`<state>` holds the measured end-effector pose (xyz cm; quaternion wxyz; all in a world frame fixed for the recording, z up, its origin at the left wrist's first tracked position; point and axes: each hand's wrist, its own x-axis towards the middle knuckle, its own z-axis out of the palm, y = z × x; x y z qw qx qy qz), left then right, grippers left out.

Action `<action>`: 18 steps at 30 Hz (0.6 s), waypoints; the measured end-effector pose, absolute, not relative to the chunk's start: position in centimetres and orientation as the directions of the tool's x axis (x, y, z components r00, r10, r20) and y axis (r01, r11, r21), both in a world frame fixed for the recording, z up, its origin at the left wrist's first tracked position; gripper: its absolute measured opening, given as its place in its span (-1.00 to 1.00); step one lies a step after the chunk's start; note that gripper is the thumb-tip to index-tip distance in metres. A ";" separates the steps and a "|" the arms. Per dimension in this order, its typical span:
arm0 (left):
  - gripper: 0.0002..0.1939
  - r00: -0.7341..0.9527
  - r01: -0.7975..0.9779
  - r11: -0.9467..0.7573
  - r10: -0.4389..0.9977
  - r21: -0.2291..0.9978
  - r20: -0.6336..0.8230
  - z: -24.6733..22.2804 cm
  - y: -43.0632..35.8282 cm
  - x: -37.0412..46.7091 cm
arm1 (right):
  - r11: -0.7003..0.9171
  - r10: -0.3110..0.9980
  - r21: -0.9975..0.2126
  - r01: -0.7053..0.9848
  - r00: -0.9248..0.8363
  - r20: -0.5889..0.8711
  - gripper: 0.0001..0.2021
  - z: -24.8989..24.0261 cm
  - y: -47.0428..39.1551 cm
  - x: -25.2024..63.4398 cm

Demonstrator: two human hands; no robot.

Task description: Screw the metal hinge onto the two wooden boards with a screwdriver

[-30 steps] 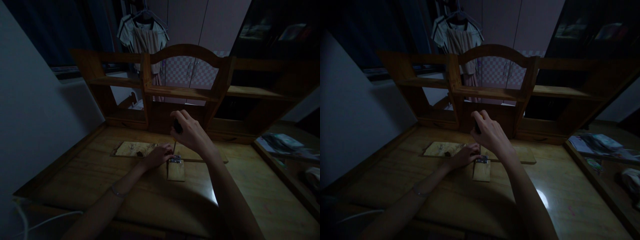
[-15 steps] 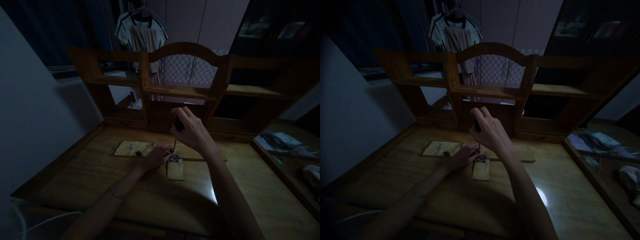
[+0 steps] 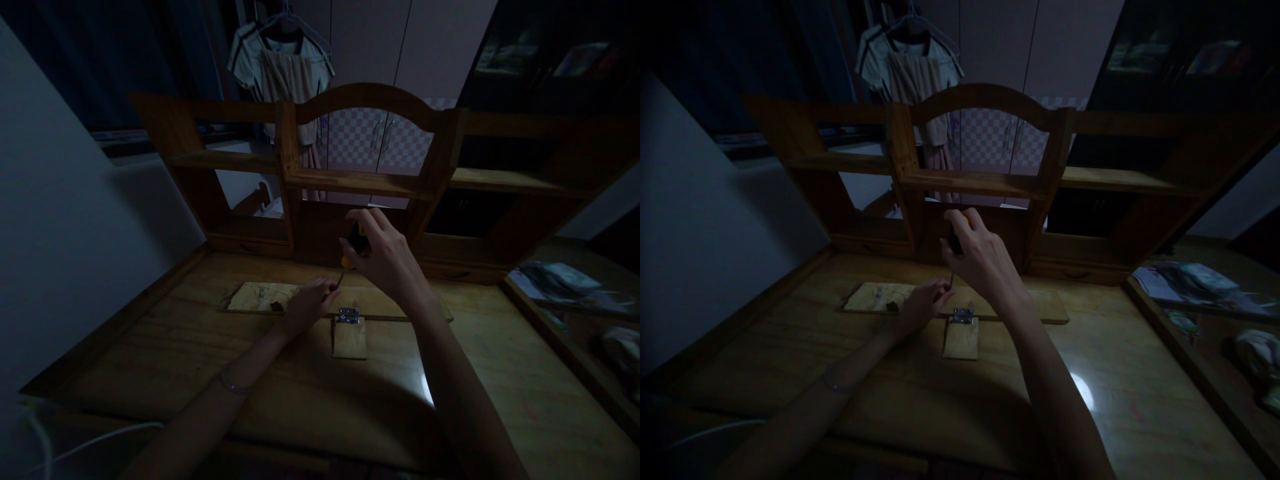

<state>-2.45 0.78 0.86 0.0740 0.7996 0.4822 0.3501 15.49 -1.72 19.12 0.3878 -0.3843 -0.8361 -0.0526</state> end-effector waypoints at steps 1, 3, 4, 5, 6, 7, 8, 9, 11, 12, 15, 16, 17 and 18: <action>-0.88 0.256 0.720 -0.502 0.834 0.479 0.490 0.7 0.9 -2.5 | 0.700 0.595 -0.211 0.683 -0.393 0.701 -0.70 19.2 -1.7 15.6; -0.87 0.200 0.719 -0.461 0.854 0.521 0.480 0.6 1.1 -2.7 | 0.702 0.579 -0.211 0.680 -0.372 0.725 -0.71 19.4 -1.7 15.9; -0.87 0.185 0.715 -0.449 0.861 0.535 0.474 0.5 1.2 -2.7 | 0.704 0.568 -0.210 0.678 -0.360 0.740 -0.72 19.6 -1.7 16.1; -0.86 0.183 0.710 -0.447 0.864 0.545 0.469 0.5 1.3 -2.7 | 0.705 0.557 -0.209 0.677 -0.347 0.754 -0.73 19.8 -1.7 16.4; -0.85 0.191 0.701 -0.453 0.863 0.551 0.467 0.5 1.4 -2.7 | 0.704 0.547 -0.208 0.679 -0.331 0.769 -0.73 20.1 -1.8 16.8; -0.84 0.204 0.689 -0.467 0.859 0.554 0.470 0.5 1.5 -2.7 | 0.699 0.536 -0.206 0.685 -0.311 0.785 -0.74 20.4 -1.8 17.2; -0.83 0.211 0.677 -0.482 0.851 0.557 0.480 0.4 1.6 -2.7 | 0.692 0.526 -0.204 0.693 -0.290 0.800 -0.74 20.7 -1.9 17.7; -0.82 0.210 0.666 -0.492 0.845 0.560 0.493 0.4 1.8 -2.7 | 0.684 0.514 -0.200 0.701 -0.270 0.814 -0.74 21.0 -2.0 18.1; -0.81 0.162 0.667 -0.480 0.840 0.570 0.517 0.3 2.5 -3.1 | 0.671 0.499 -0.195 0.716 -0.241 0.832 -0.74 21.5 -2.2 18.9; -0.80 0.125 0.681 -0.455 0.844 0.574 0.521 0.2 2.9 -3.5 | 0.668 0.495 -0.194 0.719 -0.233 0.837 -0.74 21.6 -2.3 19.3; -0.76 0.013 0.746 -0.347 0.861 0.568 0.509 0.3 4.1 -6.0 | 0.664 0.504 -0.201 0.720 -0.233 0.832 -0.75 21.8 -2.4 19.9; -0.74 -0.007 0.764 -0.321 0.863 0.559 0.505 0.5 4.4 -7.3 | 0.663 0.510 -0.203 0.720 -0.236 0.827 -0.75 21.8 -2.4 20.0; -0.74 -0.027 0.783 -0.295 0.864 0.548 0.503 0.7 4.6 -8.9 | 0.662 0.515 -0.205 0.721 -0.239 0.823 -0.75 21.8 -2.4 20.1; -0.74 -0.047 0.803 -0.265 0.865 0.534 0.500 1.1 4.6 -10.6 | 0.661 0.521 -0.205 0.722 -0.244 0.818 -0.75 21.7 -2.4 20.1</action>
